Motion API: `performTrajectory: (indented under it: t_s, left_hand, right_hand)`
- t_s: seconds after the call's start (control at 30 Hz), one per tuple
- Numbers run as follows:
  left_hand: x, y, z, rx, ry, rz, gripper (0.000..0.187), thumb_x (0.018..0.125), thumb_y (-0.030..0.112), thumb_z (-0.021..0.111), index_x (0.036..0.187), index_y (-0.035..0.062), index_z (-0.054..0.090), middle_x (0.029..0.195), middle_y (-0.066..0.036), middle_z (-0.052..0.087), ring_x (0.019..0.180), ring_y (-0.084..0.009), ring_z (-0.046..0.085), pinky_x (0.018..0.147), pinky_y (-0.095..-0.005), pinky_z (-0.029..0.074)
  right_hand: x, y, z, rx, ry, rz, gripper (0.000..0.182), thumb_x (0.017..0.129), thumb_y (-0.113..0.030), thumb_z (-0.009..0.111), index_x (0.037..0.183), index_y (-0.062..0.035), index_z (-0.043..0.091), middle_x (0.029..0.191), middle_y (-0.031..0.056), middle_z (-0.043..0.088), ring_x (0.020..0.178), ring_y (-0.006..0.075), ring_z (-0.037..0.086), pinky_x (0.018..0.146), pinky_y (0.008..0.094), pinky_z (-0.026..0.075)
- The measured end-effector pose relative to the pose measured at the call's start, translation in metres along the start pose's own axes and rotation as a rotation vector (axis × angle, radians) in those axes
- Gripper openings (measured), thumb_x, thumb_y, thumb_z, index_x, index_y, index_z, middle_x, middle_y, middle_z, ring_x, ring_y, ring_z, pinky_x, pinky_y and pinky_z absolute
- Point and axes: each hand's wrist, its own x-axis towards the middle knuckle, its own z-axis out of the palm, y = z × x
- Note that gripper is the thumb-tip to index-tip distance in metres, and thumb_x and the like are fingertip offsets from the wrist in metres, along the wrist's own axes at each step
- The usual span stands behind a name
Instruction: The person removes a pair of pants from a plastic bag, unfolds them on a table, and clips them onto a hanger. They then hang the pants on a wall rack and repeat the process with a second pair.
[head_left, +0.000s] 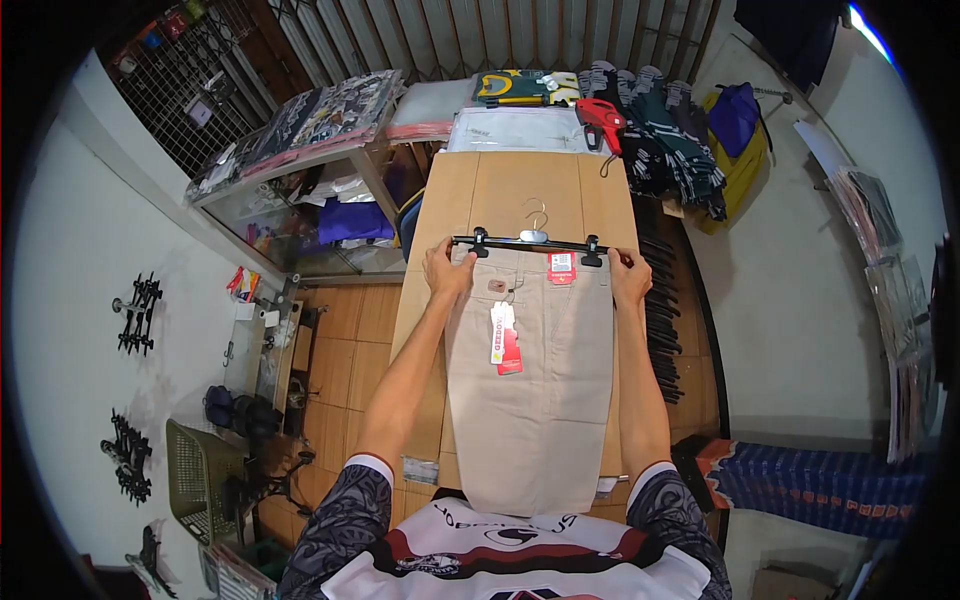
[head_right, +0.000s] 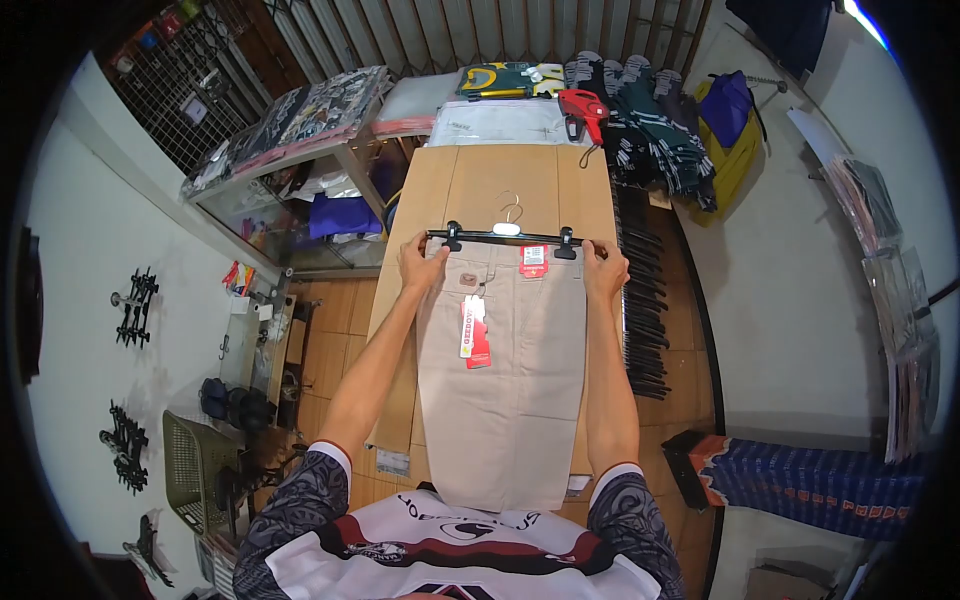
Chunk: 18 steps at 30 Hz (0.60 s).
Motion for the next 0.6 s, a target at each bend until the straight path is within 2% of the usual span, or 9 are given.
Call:
performTrajectory:
  t_s: [0.13, 0.33, 0.43, 0.53, 0.6]
  left_hand:
    - [-0.002, 0.001, 0.001, -0.010, 0.013, 0.012, 0.072, 0.075, 0.032, 0.089, 0.138, 0.0079, 0.063, 0.120, -0.016, 0.061, 0.117, -0.0357, 0.055, 0.104, -0.0452, 0.044]
    - [-0.003, 0.006, -0.002, 0.007, -0.005, -0.007, 0.072, 0.075, 0.033, 0.088, 0.138, 0.0082, 0.062, 0.121, -0.015, 0.061, 0.118, -0.0353, 0.054, 0.104, -0.0456, 0.044]
    - [-0.004, 0.007, -0.004, 0.024, -0.001, 0.006, 0.072, 0.076, 0.034, 0.087, 0.138, 0.0089, 0.062, 0.122, -0.016, 0.060, 0.118, -0.0356, 0.054, 0.104, -0.0457, 0.044]
    - [-0.005, 0.007, -0.003, 0.023, 0.008, 0.003, 0.071, 0.077, 0.034, 0.087, 0.139, 0.0095, 0.061, 0.122, -0.016, 0.060, 0.118, -0.0359, 0.054, 0.104, -0.0457, 0.044]
    - [-0.006, 0.007, -0.003, 0.031, 0.010, 0.005, 0.071, 0.077, 0.034, 0.086, 0.138, 0.0097, 0.061, 0.123, -0.016, 0.060, 0.119, -0.0361, 0.054, 0.104, -0.0458, 0.044]
  right_hand:
    - [0.006, 0.007, -0.001, -0.018, -0.041, 0.010, 0.028, 0.084, -0.032, 0.082, 0.098, -0.0081, 0.080, 0.085, 0.0079, 0.076, 0.079, 0.0200, 0.073, 0.077, 0.0345, 0.054]
    - [0.011, 0.008, -0.004, -0.014, -0.104, 0.049, 0.028, 0.084, -0.031, 0.081, 0.096, -0.0053, 0.080, 0.082, 0.0089, 0.076, 0.079, 0.0190, 0.072, 0.076, 0.0328, 0.054]
    - [0.017, 0.009, -0.005, -0.030, -0.171, 0.087, 0.031, 0.084, -0.030, 0.081, 0.101, -0.0045, 0.079, 0.085, 0.0108, 0.076, 0.080, 0.0198, 0.073, 0.077, 0.0335, 0.054]
    - [0.022, 0.008, -0.004, 0.042, -0.200, 0.071, 0.035, 0.083, -0.032, 0.079, 0.109, -0.0081, 0.076, 0.100, 0.0115, 0.077, 0.094, 0.0296, 0.072, 0.087, 0.0424, 0.053]
    - [0.017, -0.002, 0.002, -0.060, -0.089, -0.035, 0.038, 0.085, -0.029, 0.077, 0.116, -0.0081, 0.072, 0.108, 0.0129, 0.075, 0.102, 0.0321, 0.070, 0.091, 0.0448, 0.052]
